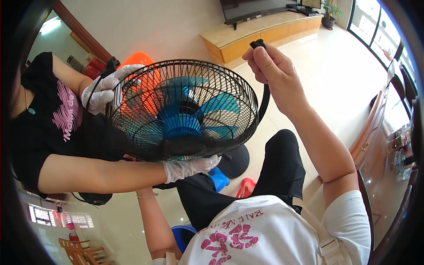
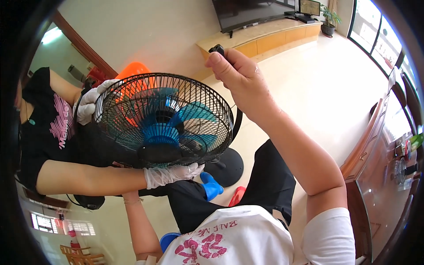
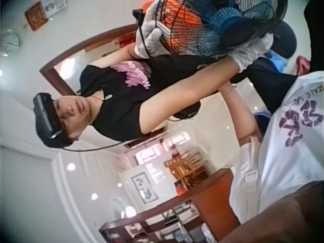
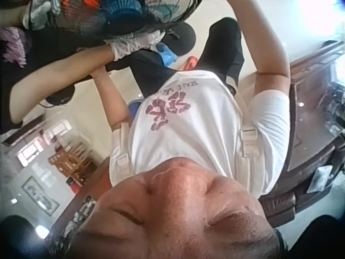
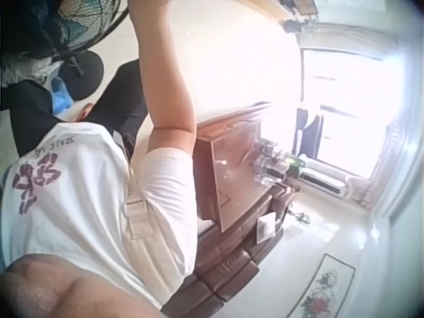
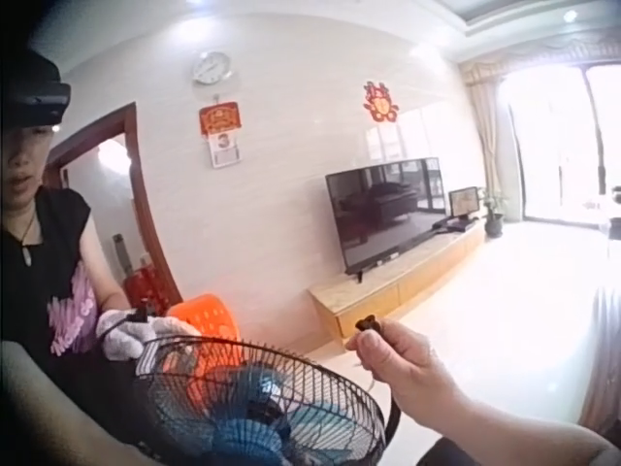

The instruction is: Repairing or reassembling the cage of an electric floor fan.

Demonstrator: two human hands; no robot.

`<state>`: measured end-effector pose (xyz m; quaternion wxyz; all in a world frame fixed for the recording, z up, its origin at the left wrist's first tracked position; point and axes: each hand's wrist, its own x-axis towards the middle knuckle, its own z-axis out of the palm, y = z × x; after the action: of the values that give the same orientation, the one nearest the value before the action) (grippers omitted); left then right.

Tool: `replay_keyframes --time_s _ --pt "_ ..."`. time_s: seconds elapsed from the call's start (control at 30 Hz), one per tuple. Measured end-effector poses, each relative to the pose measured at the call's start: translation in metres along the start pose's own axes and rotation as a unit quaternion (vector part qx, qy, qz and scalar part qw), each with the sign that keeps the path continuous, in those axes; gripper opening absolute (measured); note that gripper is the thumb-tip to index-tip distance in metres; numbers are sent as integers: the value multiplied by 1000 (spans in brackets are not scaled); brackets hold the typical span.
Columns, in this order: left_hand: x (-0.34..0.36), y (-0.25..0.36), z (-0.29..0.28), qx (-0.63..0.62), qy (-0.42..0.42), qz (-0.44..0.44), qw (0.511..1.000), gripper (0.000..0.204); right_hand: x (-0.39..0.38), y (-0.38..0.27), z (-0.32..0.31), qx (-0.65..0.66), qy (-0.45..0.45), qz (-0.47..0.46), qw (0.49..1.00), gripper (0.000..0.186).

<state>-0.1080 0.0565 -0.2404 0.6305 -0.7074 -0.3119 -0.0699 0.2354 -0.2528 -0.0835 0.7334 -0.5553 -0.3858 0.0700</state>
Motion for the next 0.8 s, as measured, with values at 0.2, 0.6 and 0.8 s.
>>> replay_keyframes --time_s 0.2,0.6,0.8 --pt "-3 -7 12 859 50 216 462 59 -3 -2 -2 5 -2 19 1000 40" --pt "-7 -27 52 865 48 373 -334 60 12 -6 7 77 1 66 995 38" --pt "46 -45 -20 884 60 436 -156 53 9 -11 7 79 3 76 994 35"
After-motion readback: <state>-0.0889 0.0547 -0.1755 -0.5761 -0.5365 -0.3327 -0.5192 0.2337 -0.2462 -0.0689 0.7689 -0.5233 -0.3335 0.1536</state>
